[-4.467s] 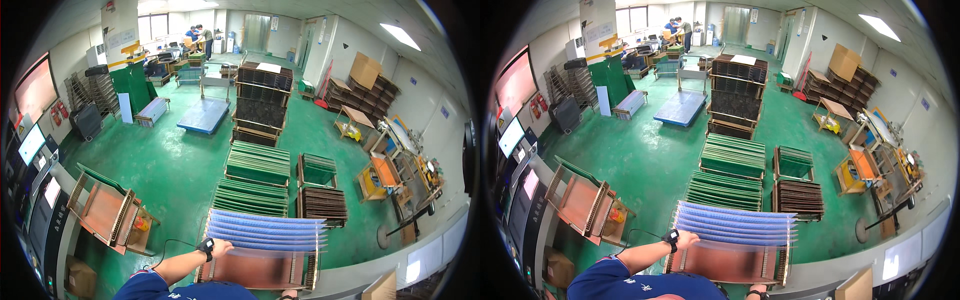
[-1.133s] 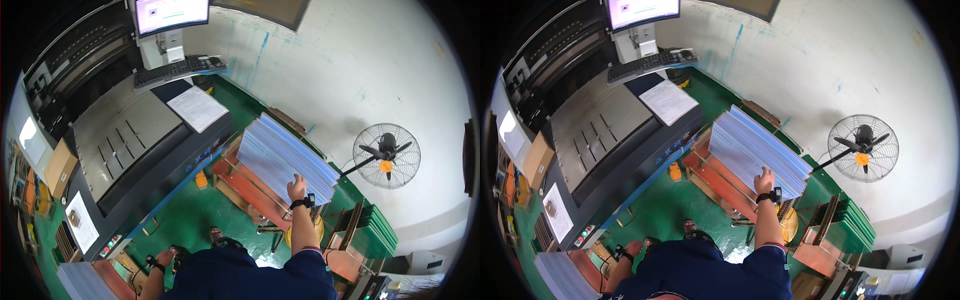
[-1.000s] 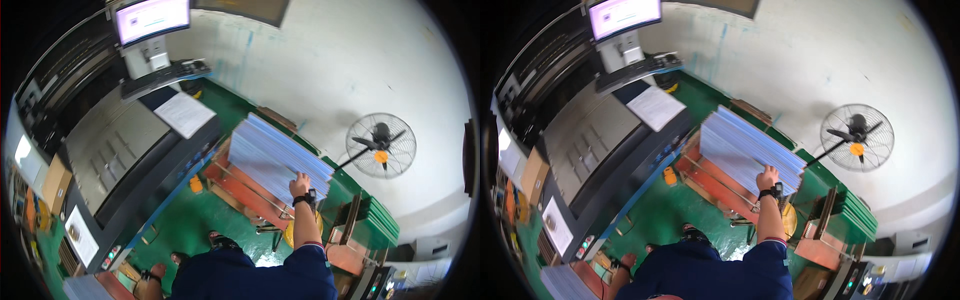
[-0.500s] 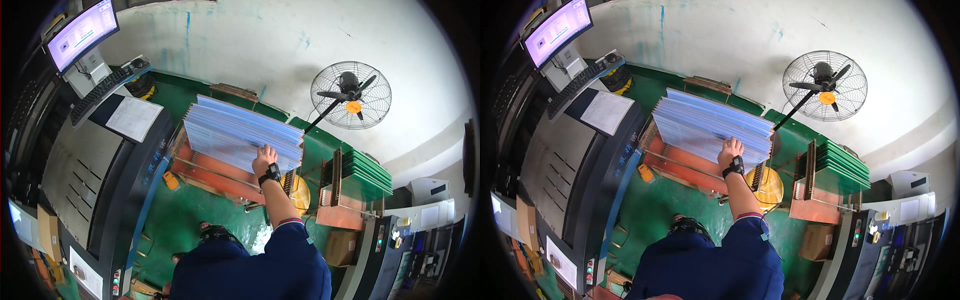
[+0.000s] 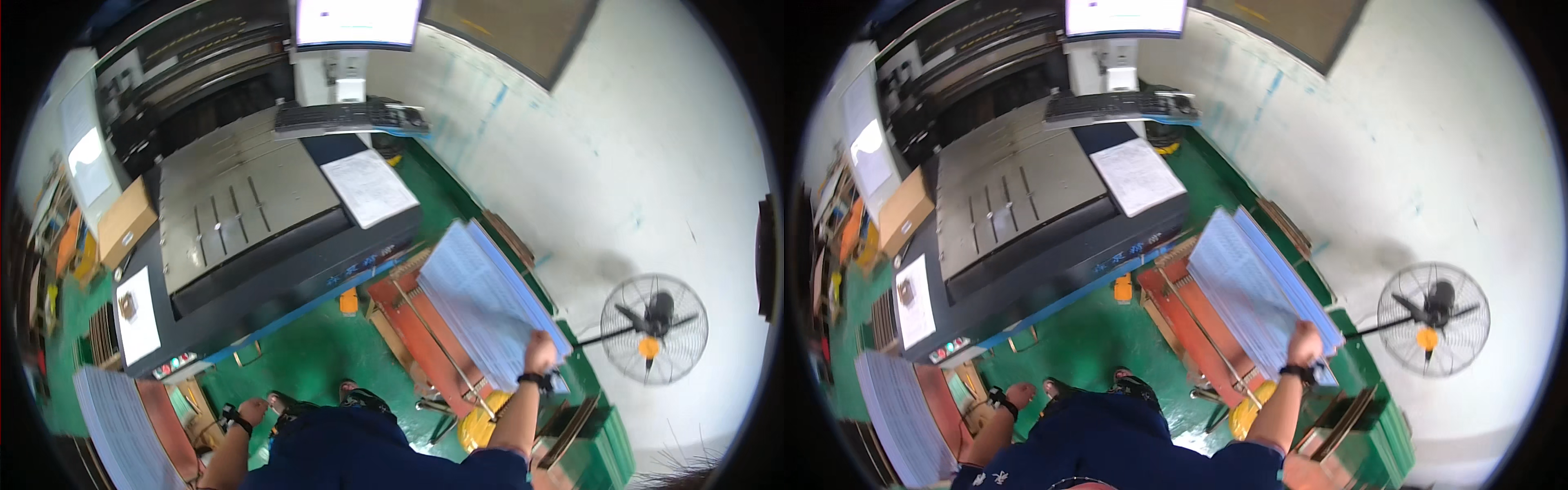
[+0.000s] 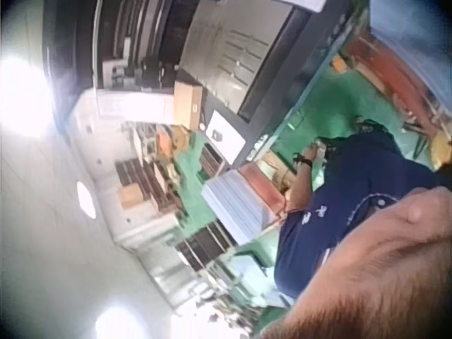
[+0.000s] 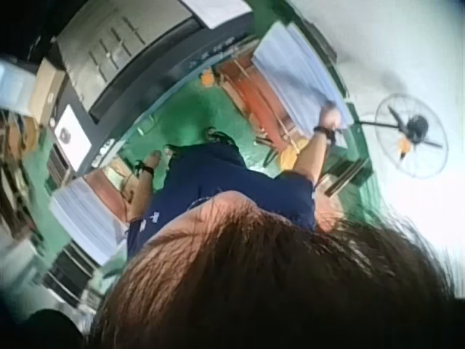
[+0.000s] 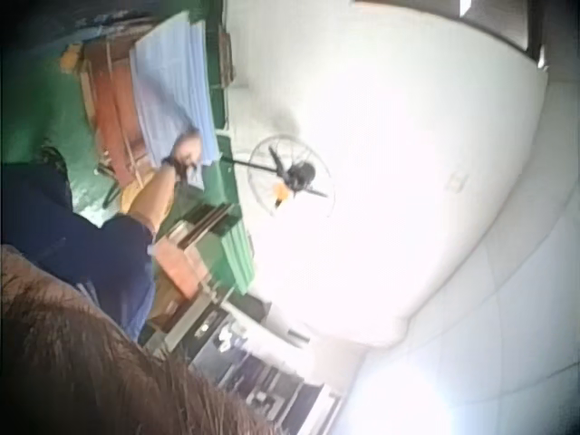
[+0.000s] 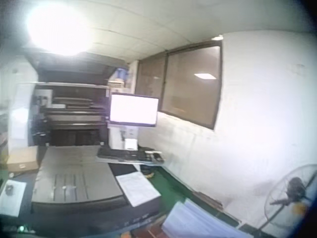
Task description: Operating an industrial printer/exposure unit by loading sheets of printed circuit boards, interacting with a computer interface, and organizing the processed sheets into racks.
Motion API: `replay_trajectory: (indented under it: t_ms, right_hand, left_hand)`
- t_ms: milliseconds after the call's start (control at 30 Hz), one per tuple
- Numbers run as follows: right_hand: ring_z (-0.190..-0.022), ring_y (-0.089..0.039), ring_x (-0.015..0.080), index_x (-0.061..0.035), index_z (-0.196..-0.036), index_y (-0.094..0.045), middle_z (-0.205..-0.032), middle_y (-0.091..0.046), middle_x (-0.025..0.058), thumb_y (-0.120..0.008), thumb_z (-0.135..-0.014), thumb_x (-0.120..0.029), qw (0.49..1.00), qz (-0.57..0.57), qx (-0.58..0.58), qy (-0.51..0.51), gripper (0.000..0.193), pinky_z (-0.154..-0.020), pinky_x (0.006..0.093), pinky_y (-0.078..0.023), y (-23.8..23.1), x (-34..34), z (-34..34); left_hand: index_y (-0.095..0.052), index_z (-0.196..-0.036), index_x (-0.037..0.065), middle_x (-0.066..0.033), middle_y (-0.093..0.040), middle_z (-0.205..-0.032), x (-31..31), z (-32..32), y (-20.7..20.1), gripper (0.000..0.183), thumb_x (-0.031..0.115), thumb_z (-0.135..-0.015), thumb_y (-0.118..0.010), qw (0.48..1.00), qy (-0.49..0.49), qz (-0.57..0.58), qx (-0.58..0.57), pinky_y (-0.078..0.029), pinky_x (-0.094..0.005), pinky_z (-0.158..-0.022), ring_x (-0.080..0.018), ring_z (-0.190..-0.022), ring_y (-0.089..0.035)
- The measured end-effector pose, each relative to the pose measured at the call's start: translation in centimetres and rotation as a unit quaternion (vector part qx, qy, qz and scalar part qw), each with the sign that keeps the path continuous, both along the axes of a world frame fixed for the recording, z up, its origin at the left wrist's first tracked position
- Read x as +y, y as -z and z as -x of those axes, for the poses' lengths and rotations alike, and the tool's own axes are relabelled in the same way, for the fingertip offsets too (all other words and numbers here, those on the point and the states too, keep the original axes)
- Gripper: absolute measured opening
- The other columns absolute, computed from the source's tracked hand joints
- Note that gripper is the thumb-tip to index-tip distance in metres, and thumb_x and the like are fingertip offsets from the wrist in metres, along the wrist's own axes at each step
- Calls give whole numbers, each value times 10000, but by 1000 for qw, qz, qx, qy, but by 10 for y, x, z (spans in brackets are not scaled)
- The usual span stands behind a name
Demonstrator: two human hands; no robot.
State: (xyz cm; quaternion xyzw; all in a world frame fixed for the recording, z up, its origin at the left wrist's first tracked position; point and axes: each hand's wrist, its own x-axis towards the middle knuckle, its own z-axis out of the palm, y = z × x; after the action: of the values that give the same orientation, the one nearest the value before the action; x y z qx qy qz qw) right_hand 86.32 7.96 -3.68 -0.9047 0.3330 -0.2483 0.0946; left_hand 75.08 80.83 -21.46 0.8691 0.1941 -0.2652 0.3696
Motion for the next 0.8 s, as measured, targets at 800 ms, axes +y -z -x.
replay_trajectory:
  t_ms: [800]
  right_hand:
    - [-939, -590, 234, 24, -1035, -539, -1045, -613, 149, -416, -961, -155, 533, -777, -181, -282, 229, -870, 362, -452, -17, 311, -145]
  left_hand:
    - [-576, -978, 43, 50, -510, -780, -82, -159, -225, 304, 308, -984, -426, 807, -277, 387, -350, -392, -205, -650, -37, -718, -444]
